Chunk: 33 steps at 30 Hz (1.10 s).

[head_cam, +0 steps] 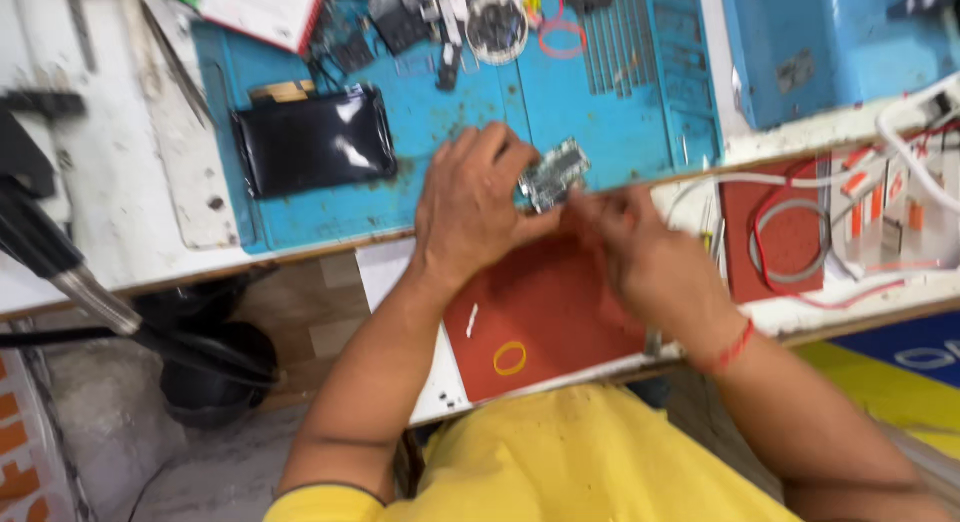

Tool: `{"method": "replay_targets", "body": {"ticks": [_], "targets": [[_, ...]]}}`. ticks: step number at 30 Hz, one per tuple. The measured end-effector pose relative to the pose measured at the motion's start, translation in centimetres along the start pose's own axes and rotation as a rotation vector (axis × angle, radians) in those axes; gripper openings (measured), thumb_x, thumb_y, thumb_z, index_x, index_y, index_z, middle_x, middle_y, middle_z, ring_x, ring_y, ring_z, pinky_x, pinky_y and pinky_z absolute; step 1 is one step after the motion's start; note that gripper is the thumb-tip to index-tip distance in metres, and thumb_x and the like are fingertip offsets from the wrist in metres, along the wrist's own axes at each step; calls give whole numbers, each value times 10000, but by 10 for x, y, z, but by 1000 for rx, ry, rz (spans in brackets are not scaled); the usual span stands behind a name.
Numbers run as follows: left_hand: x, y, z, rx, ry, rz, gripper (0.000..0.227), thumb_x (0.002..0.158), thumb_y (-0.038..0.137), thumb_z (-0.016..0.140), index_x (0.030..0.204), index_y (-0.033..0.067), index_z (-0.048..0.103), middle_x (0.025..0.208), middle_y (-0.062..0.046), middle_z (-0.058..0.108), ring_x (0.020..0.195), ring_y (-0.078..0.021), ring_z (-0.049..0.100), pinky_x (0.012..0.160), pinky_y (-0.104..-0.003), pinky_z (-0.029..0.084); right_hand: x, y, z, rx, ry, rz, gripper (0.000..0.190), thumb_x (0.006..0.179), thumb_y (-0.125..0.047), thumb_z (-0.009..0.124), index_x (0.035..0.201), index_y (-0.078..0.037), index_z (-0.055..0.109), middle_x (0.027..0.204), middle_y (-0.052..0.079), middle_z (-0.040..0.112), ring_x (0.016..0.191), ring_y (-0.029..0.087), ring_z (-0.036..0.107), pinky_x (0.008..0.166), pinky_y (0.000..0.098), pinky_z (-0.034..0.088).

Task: The person scrubs a small circuit board with a toothbrush on a red mat, then uses a hot air gun to dry or heat the board. The person handles the board and tools directly with both hands throughout the process.

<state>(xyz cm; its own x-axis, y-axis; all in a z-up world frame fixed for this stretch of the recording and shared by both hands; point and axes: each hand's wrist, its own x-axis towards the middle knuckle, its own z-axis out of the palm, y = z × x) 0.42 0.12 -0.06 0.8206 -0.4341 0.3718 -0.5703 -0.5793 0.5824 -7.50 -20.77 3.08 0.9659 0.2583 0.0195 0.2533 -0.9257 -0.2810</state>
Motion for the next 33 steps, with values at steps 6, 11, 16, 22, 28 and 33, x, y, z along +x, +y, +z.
{"method": "replay_targets", "body": {"ticks": [6,11,16,22,28,33], "targets": [[-12,-5,10,-10,73,31,452,686,303,944,1010,84,718,991,-64,574,935,-272,583,848,-420,483,-9,-7,-6,75,-18,-100,551,929,-41,663,1455,-198,614,1037,114,582,626,317,635,525,435,524],[-10,-3,9,-8,86,46,494,663,359,962,1014,88,743,960,-60,563,890,-262,568,810,-420,476,-6,-5,-1,-67,54,13,558,951,-20,647,1478,-200,611,1067,117,590,623,333,626,496,451,504],[-13,0,8,9,72,49,537,675,373,969,1073,91,743,985,-62,578,911,-272,571,816,-429,479,-11,8,7,-56,119,28,585,978,9,627,1523,-194,561,1140,135,578,683,350,646,531,446,518],[-20,4,-2,-5,66,17,516,706,347,944,1097,86,732,1061,-62,596,992,-269,578,861,-411,498,-18,-1,0,88,-2,-34,648,876,-18,637,1496,-177,537,1140,119,599,628,344,644,507,457,527],[-14,10,-2,52,87,-45,473,652,364,937,984,100,726,1009,-43,607,963,-268,588,821,-420,482,-13,-9,-1,60,14,-89,627,836,-59,664,1440,-199,565,1083,140,600,562,324,640,488,452,537],[-18,12,5,74,120,-39,496,648,381,920,1012,100,733,1021,-44,607,966,-262,581,824,-416,477,-9,-8,3,10,-14,-34,589,884,-29,620,1450,-189,596,1051,111,597,636,335,648,493,447,521]]}}
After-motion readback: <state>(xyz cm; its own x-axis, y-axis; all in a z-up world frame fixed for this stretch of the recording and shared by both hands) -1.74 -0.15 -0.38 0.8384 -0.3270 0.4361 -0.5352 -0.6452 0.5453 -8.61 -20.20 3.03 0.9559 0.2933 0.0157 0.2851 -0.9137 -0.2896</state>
